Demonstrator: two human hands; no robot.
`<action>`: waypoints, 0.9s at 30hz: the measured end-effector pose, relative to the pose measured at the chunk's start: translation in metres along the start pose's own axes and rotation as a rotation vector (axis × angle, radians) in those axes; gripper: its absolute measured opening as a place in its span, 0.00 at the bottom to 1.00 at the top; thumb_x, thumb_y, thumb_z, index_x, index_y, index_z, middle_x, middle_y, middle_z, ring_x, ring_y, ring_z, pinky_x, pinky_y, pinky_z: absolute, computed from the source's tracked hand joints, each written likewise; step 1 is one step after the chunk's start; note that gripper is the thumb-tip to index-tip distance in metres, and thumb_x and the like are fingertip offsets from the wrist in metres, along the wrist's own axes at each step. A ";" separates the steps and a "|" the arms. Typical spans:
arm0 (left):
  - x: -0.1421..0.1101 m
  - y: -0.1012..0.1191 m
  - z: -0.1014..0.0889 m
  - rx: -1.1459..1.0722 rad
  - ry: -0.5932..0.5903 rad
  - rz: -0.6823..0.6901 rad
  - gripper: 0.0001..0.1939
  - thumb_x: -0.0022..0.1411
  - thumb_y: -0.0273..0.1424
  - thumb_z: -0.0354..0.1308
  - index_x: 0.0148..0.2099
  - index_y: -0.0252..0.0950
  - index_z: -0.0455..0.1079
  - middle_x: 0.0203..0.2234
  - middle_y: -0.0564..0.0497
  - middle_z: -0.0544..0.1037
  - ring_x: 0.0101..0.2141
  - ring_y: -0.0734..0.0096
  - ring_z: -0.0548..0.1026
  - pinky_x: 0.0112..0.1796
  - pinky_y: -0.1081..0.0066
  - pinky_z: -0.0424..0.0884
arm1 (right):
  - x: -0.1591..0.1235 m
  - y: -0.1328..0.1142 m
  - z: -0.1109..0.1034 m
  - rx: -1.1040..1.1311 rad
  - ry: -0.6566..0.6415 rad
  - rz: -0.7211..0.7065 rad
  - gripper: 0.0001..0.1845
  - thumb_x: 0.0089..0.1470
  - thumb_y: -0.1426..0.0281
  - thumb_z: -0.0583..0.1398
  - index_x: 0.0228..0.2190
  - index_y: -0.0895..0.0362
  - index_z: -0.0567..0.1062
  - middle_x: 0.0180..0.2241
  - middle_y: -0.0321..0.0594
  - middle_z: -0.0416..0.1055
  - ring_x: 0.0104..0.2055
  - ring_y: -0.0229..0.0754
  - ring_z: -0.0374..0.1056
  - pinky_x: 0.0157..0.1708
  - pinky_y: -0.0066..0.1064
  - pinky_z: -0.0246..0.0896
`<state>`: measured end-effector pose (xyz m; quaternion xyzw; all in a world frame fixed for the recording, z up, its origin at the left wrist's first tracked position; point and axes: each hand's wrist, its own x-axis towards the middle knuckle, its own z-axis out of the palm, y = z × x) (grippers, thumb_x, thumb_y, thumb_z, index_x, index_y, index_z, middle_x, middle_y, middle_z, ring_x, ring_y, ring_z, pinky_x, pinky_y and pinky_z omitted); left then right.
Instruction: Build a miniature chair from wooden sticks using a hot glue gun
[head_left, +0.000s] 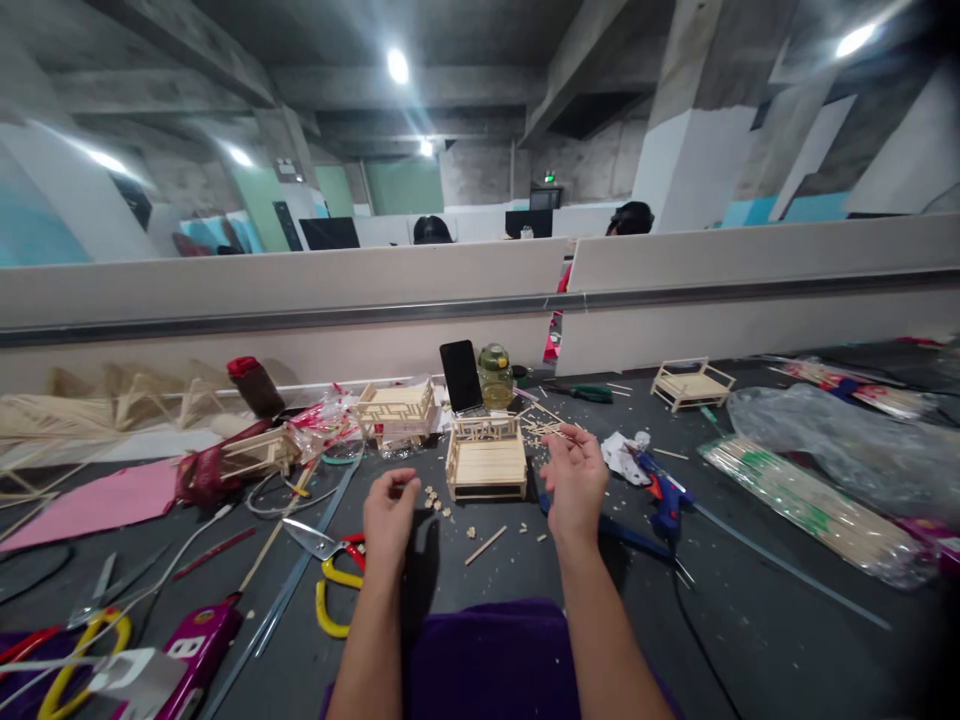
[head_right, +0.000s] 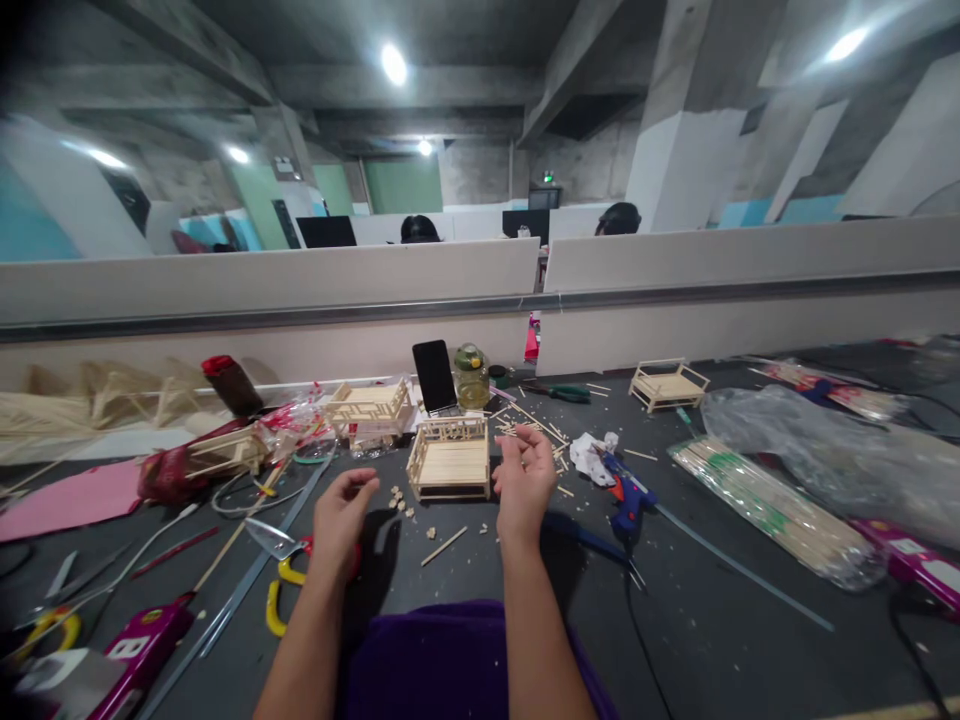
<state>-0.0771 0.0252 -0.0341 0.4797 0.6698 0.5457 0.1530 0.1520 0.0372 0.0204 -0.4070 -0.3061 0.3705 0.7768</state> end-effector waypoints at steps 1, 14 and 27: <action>0.000 -0.002 -0.001 0.062 -0.048 0.004 0.10 0.51 0.34 0.59 0.36 0.36 0.74 0.30 0.50 0.76 0.28 0.67 0.72 0.34 0.67 0.68 | 0.001 0.000 -0.001 -0.010 0.000 0.014 0.18 0.48 0.59 0.65 0.37 0.57 0.71 0.26 0.31 0.73 0.12 0.25 0.52 0.12 0.20 0.49; -0.017 0.011 0.000 0.633 -0.327 0.146 0.06 0.54 0.25 0.57 0.33 0.39 0.75 0.33 0.47 0.76 0.39 0.61 0.71 0.40 0.68 0.63 | -0.003 0.002 0.000 -0.067 -0.075 0.078 0.17 0.50 0.57 0.64 0.30 0.59 0.72 0.18 0.28 0.68 0.11 0.26 0.51 0.12 0.20 0.48; -0.025 0.024 0.013 0.691 -0.476 0.130 0.05 0.55 0.25 0.60 0.34 0.38 0.76 0.34 0.45 0.77 0.40 0.59 0.69 0.38 0.68 0.60 | 0.002 0.000 -0.003 -0.034 -0.027 0.066 0.14 0.49 0.59 0.64 0.29 0.57 0.72 0.17 0.27 0.68 0.11 0.26 0.52 0.13 0.20 0.50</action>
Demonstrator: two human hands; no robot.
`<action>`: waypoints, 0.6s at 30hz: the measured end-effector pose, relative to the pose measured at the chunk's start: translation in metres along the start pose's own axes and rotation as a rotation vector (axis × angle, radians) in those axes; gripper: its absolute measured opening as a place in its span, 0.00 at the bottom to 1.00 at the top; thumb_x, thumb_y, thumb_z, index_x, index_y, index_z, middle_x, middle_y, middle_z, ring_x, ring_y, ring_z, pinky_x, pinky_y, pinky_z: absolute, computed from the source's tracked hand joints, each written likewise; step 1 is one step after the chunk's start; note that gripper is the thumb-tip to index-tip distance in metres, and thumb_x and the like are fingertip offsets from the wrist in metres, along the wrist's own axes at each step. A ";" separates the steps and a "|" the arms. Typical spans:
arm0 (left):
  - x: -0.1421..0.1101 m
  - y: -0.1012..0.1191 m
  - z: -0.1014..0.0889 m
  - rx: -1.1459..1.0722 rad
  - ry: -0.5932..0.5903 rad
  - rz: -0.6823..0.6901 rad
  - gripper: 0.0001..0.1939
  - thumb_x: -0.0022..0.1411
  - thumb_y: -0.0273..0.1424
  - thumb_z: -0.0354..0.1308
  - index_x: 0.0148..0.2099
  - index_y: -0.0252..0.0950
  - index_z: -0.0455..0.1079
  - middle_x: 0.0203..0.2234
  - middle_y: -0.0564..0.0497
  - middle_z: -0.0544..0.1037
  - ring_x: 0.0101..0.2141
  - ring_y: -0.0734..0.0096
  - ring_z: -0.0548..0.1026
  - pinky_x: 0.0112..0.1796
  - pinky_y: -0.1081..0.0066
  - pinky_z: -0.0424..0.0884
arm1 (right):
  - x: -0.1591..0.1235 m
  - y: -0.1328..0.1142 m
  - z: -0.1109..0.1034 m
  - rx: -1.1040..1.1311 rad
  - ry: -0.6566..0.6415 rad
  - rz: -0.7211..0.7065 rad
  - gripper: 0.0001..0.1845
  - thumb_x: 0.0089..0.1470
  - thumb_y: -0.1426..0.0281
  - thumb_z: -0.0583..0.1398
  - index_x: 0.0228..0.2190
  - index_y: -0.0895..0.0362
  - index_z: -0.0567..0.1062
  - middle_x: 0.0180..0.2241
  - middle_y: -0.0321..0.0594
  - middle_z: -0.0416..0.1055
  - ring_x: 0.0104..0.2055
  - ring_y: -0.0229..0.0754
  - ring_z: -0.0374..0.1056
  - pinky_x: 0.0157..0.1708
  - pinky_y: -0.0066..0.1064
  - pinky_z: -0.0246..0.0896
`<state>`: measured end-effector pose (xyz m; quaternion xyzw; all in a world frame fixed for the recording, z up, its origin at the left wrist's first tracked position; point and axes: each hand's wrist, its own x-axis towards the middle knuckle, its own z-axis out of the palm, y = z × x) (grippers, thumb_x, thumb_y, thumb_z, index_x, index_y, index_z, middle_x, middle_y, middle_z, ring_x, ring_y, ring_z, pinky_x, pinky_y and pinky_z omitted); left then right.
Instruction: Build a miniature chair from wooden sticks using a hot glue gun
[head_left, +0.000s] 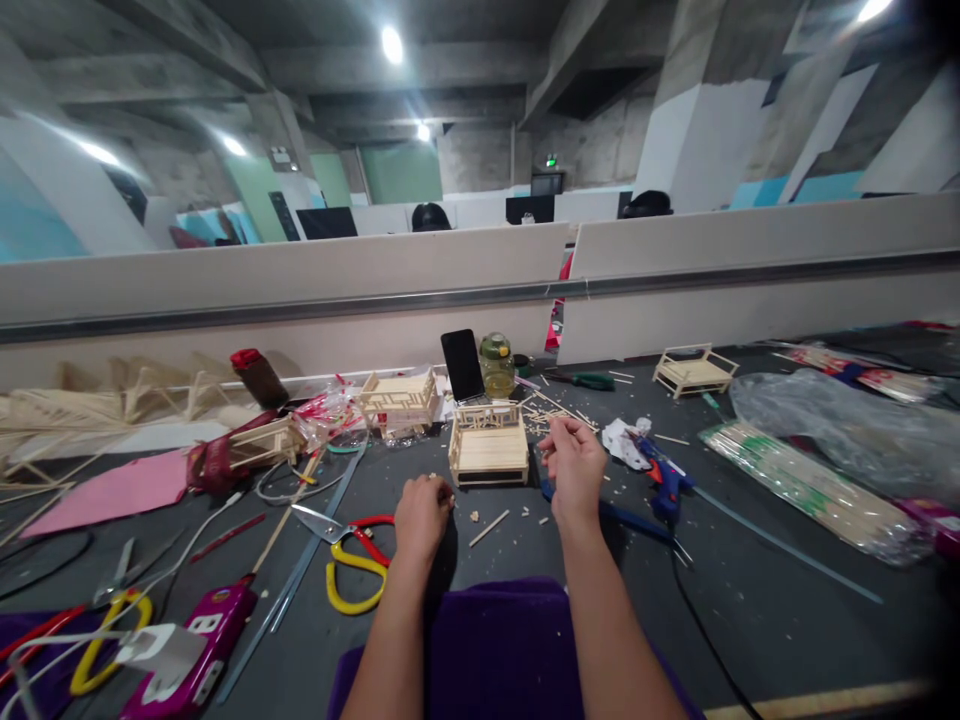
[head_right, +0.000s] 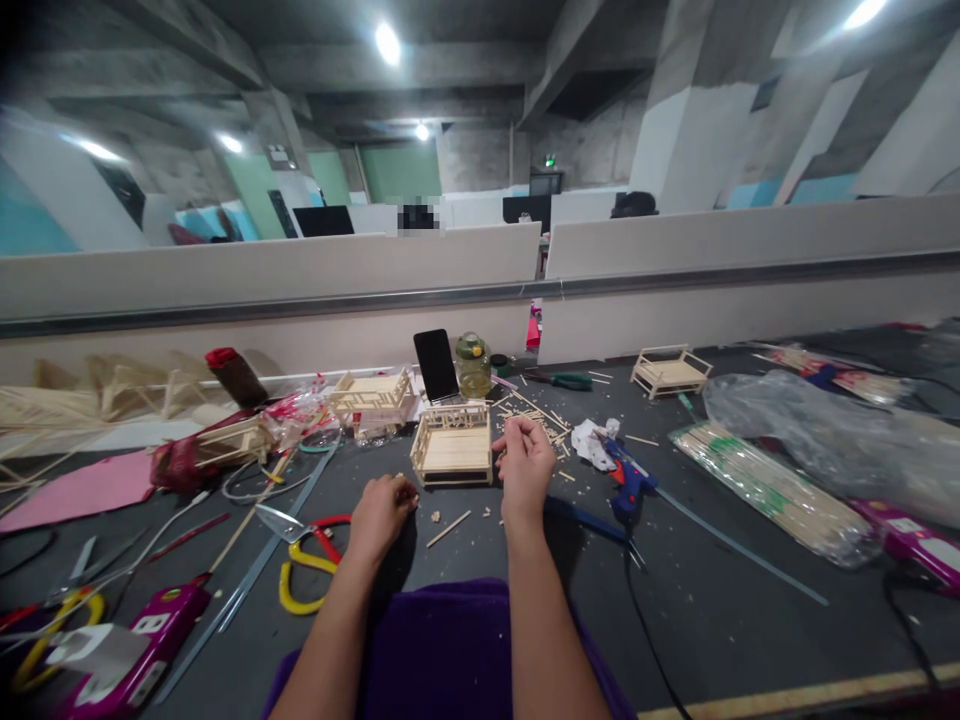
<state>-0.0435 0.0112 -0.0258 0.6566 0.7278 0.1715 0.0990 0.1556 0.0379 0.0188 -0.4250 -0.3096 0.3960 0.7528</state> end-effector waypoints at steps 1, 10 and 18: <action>0.000 0.000 0.000 -0.014 0.006 -0.003 0.05 0.56 0.25 0.60 0.34 0.37 0.76 0.34 0.45 0.77 0.40 0.59 0.69 0.37 0.68 0.60 | 0.000 0.000 0.000 0.000 -0.003 0.000 0.14 0.50 0.59 0.64 0.29 0.57 0.72 0.17 0.27 0.67 0.11 0.26 0.52 0.14 0.20 0.50; 0.009 -0.012 -0.002 -0.359 0.088 -0.039 0.08 0.60 0.30 0.55 0.33 0.36 0.75 0.31 0.46 0.79 0.34 0.63 0.72 0.36 0.68 0.62 | -0.006 0.001 0.002 -0.038 -0.089 -0.068 0.13 0.53 0.59 0.62 0.31 0.57 0.72 0.18 0.27 0.67 0.12 0.26 0.51 0.13 0.20 0.47; -0.001 0.001 -0.023 -1.090 -0.066 -0.052 0.17 0.50 0.42 0.65 0.35 0.32 0.76 0.24 0.51 0.75 0.22 0.76 0.63 0.25 0.76 0.56 | -0.023 0.009 0.013 -0.423 -0.604 -0.173 0.05 0.53 0.67 0.62 0.30 0.55 0.78 0.29 0.35 0.74 0.26 0.35 0.67 0.26 0.26 0.60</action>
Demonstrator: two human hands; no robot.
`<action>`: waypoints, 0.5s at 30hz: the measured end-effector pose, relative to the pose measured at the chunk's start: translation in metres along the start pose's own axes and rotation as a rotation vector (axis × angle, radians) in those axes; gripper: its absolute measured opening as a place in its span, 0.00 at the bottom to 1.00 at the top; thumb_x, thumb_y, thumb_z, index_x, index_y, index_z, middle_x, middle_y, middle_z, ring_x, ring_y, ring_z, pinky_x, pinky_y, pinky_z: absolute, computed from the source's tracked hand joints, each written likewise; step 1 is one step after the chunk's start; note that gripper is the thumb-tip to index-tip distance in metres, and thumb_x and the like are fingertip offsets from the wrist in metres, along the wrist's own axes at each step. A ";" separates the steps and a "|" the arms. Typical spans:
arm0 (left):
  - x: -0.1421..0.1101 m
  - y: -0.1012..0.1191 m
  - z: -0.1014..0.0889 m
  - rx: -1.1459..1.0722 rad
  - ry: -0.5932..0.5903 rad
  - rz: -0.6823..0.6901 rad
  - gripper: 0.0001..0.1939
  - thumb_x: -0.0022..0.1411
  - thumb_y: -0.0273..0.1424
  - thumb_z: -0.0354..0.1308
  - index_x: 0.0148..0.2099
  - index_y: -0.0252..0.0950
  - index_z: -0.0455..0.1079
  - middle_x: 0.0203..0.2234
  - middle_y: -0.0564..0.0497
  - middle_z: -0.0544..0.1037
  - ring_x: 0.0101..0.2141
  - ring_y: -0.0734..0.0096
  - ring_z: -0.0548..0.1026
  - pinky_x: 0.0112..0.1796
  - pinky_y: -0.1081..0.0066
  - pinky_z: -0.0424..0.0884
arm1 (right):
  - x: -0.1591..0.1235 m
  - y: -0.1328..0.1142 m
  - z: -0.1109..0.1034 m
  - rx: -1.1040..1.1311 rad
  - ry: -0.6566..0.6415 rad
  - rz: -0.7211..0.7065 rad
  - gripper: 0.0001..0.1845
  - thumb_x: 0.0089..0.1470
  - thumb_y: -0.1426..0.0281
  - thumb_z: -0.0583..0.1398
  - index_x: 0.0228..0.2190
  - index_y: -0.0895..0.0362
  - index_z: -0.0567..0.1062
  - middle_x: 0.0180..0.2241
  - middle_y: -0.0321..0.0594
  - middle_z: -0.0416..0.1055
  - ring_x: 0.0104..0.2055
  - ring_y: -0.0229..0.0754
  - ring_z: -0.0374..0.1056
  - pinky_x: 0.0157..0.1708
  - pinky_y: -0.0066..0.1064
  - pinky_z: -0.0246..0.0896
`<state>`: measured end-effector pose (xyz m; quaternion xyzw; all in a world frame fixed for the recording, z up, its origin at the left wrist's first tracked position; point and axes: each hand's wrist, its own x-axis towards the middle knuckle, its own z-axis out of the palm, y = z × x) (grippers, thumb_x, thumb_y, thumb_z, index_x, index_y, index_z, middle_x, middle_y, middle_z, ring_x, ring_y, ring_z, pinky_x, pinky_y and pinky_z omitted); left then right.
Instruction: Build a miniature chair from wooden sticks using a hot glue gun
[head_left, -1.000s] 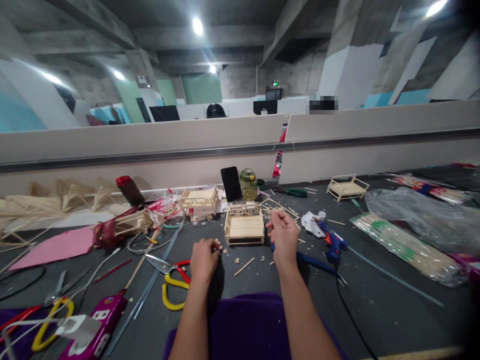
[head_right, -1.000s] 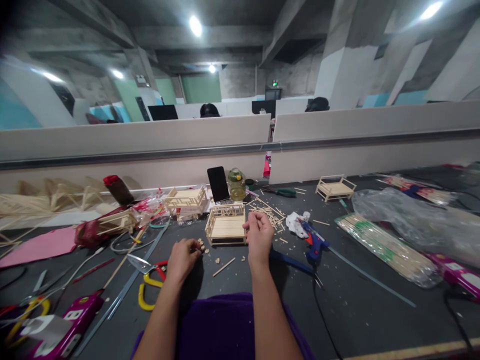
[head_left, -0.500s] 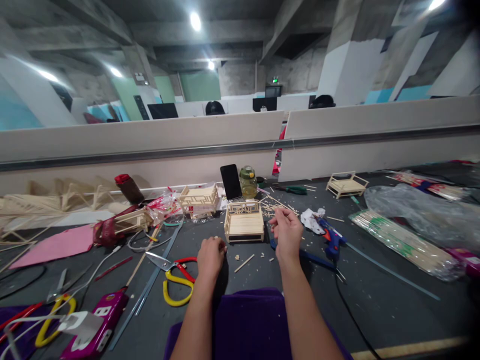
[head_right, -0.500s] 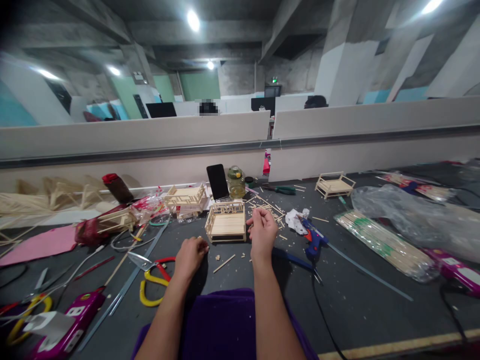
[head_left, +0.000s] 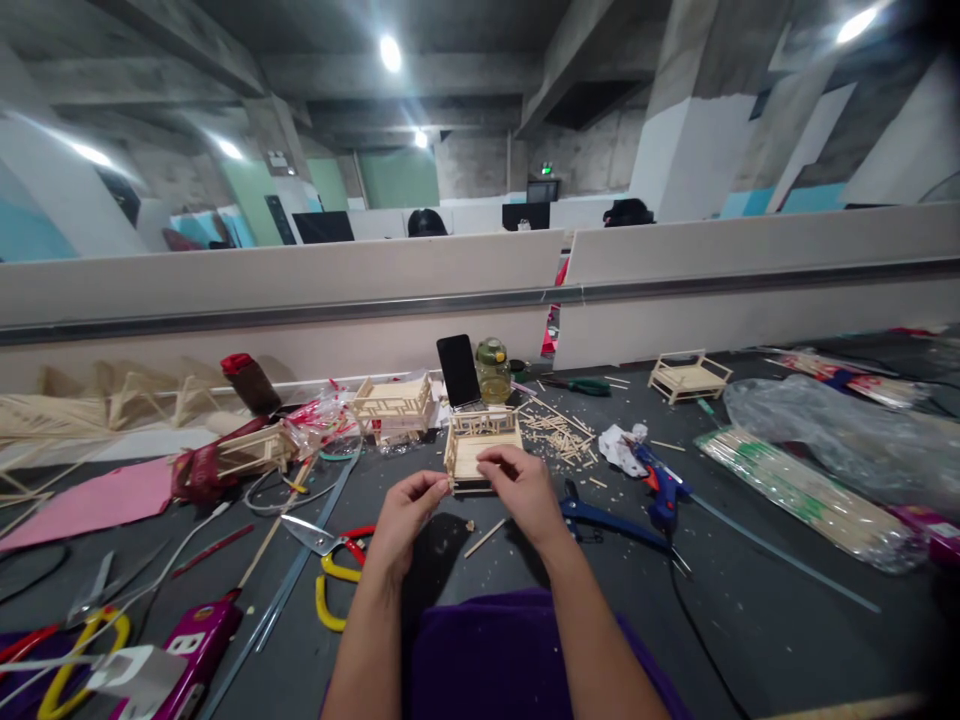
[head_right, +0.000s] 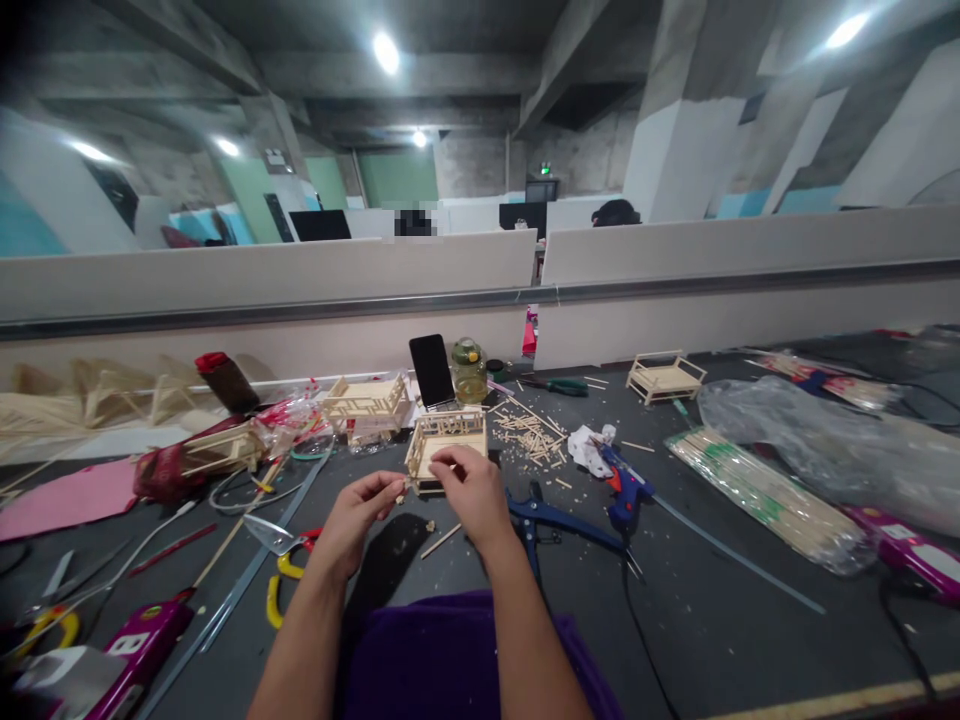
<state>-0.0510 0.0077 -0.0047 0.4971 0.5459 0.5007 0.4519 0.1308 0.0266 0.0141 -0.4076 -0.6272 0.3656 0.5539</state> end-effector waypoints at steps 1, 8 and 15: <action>-0.002 0.002 0.000 -0.082 -0.015 -0.013 0.17 0.49 0.42 0.67 0.34 0.32 0.76 0.23 0.53 0.74 0.21 0.78 0.61 0.25 0.77 0.54 | -0.001 -0.001 0.003 -0.059 -0.042 -0.039 0.04 0.52 0.69 0.63 0.31 0.54 0.78 0.31 0.35 0.74 0.28 0.36 0.68 0.30 0.27 0.61; -0.005 0.006 0.002 -0.240 -0.061 -0.005 0.13 0.49 0.38 0.69 0.30 0.32 0.77 0.20 0.55 0.70 0.23 0.79 0.59 0.27 0.77 0.55 | -0.008 -0.002 0.020 -0.155 -0.117 -0.081 0.01 0.51 0.71 0.64 0.28 0.54 0.78 0.30 0.36 0.74 0.32 0.39 0.68 0.33 0.28 0.60; -0.005 0.006 0.010 -0.293 0.004 -0.016 0.12 0.46 0.36 0.71 0.32 0.33 0.79 0.23 0.51 0.76 0.24 0.78 0.65 0.28 0.76 0.60 | -0.006 0.007 0.020 -0.169 -0.081 0.000 0.07 0.53 0.68 0.61 0.25 0.55 0.78 0.24 0.35 0.74 0.28 0.38 0.68 0.30 0.27 0.60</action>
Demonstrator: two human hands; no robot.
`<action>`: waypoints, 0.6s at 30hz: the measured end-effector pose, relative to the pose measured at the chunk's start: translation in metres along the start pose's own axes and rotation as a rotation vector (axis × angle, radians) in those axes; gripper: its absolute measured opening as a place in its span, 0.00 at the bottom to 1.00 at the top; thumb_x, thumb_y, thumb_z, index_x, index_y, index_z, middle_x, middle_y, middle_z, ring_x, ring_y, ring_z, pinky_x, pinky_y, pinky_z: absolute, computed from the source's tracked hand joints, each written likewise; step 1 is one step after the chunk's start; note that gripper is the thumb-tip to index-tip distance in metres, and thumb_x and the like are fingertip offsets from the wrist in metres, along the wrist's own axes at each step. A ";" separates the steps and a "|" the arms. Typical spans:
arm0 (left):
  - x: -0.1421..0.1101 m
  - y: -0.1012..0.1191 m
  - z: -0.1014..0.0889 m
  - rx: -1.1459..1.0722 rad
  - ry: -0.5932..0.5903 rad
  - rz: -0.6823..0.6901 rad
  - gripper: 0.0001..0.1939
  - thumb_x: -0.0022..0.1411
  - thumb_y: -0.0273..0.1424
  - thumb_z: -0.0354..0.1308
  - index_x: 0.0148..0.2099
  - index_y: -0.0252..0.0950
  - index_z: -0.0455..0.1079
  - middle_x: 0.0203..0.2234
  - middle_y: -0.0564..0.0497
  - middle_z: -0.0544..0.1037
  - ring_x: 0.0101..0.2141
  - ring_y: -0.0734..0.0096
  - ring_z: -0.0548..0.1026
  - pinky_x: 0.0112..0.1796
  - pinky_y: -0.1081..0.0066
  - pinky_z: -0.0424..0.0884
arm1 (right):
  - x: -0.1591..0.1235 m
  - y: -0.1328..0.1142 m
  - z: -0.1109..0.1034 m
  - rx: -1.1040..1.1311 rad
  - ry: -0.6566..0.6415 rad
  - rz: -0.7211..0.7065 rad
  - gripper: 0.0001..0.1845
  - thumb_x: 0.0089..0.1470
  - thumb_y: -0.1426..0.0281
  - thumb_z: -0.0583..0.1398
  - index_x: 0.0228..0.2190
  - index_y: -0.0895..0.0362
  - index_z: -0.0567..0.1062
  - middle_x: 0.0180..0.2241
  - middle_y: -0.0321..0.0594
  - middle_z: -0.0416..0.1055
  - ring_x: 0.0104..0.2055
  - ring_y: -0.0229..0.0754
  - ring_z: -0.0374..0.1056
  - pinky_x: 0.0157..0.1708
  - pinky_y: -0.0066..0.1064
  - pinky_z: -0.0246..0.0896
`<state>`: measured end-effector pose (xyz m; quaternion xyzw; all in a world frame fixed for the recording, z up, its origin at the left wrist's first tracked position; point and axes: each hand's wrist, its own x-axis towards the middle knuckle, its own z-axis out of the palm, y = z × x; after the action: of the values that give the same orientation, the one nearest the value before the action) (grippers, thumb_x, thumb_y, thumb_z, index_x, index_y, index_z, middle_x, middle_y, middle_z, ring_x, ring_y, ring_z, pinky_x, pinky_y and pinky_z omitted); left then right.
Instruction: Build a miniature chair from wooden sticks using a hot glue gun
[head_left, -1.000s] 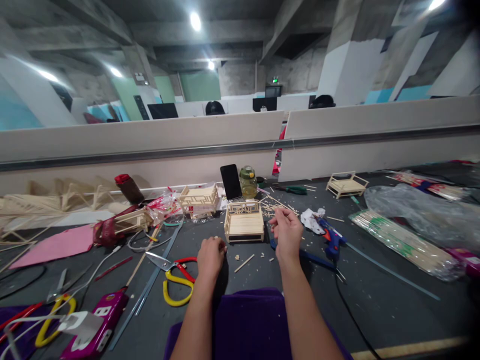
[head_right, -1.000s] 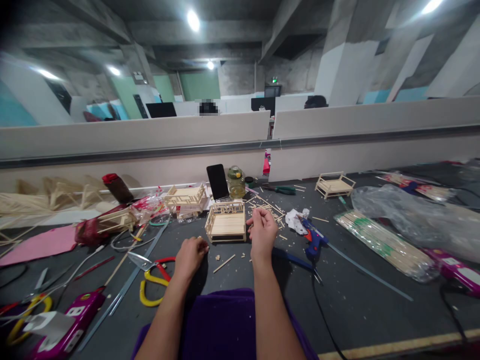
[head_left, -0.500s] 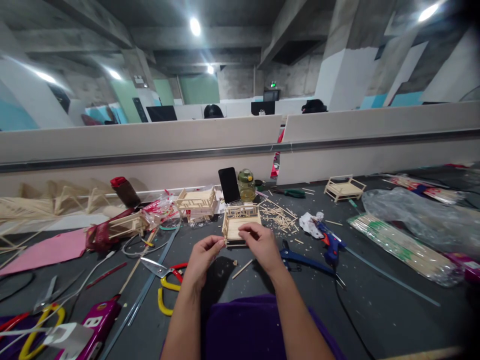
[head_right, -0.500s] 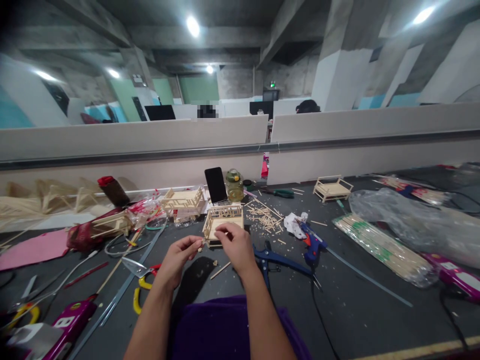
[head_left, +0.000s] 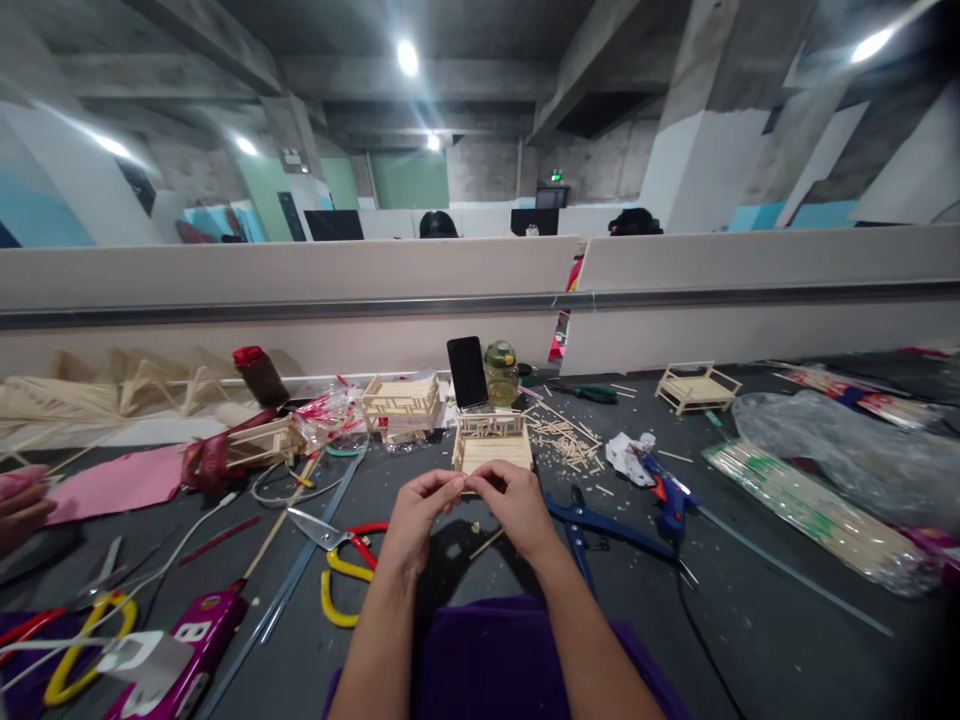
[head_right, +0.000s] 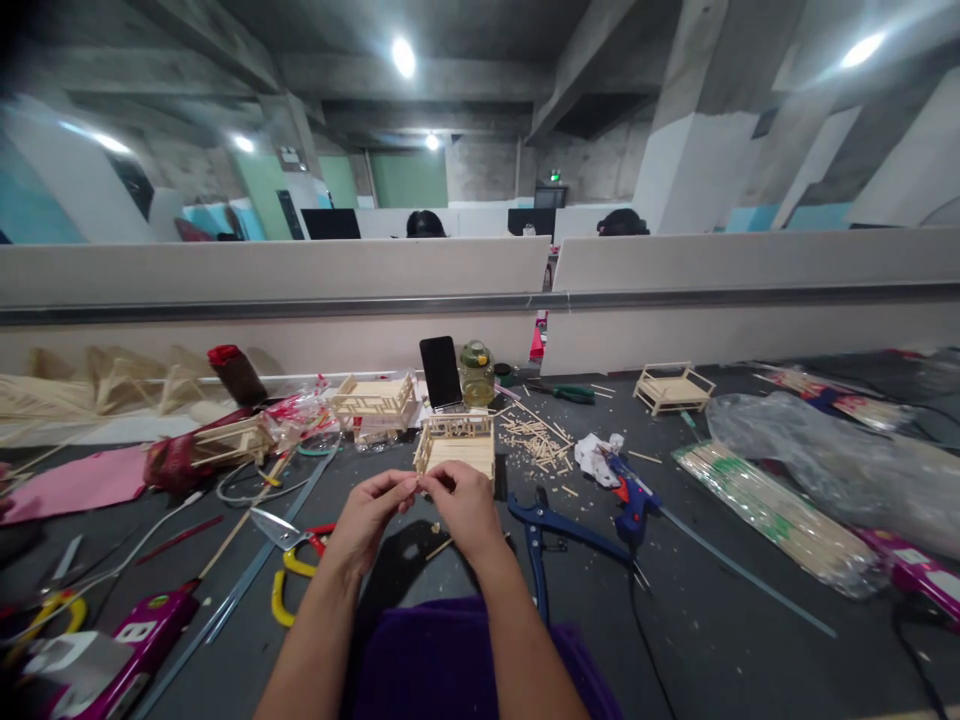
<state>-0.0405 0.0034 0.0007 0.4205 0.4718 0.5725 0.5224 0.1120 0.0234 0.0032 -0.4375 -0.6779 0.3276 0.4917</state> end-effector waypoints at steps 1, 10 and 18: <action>0.000 0.000 0.000 -0.027 0.015 0.002 0.13 0.46 0.36 0.71 0.32 0.33 0.79 0.24 0.51 0.76 0.24 0.78 0.65 0.28 0.76 0.61 | 0.000 0.001 -0.001 0.002 -0.001 0.011 0.08 0.52 0.68 0.61 0.24 0.56 0.77 0.23 0.35 0.73 0.27 0.38 0.67 0.29 0.27 0.59; 0.001 0.007 0.003 -0.207 0.078 -0.046 0.16 0.42 0.35 0.73 0.34 0.33 0.77 0.30 0.48 0.80 0.26 0.75 0.72 0.29 0.75 0.66 | 0.002 -0.014 -0.011 0.542 -0.047 0.225 0.12 0.44 0.65 0.65 0.32 0.57 0.74 0.22 0.31 0.72 0.19 0.34 0.65 0.16 0.23 0.61; 0.003 0.003 0.007 -0.148 0.079 -0.008 0.20 0.42 0.37 0.73 0.38 0.34 0.78 0.30 0.51 0.78 0.25 0.77 0.67 0.30 0.76 0.64 | 0.013 -0.023 -0.061 0.699 0.253 0.173 0.17 0.42 0.60 0.68 0.34 0.56 0.78 0.24 0.36 0.75 0.21 0.36 0.68 0.16 0.24 0.63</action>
<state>-0.0346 0.0065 0.0049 0.3561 0.4502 0.6198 0.5351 0.1618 0.0265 0.0466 -0.3358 -0.4197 0.5227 0.6617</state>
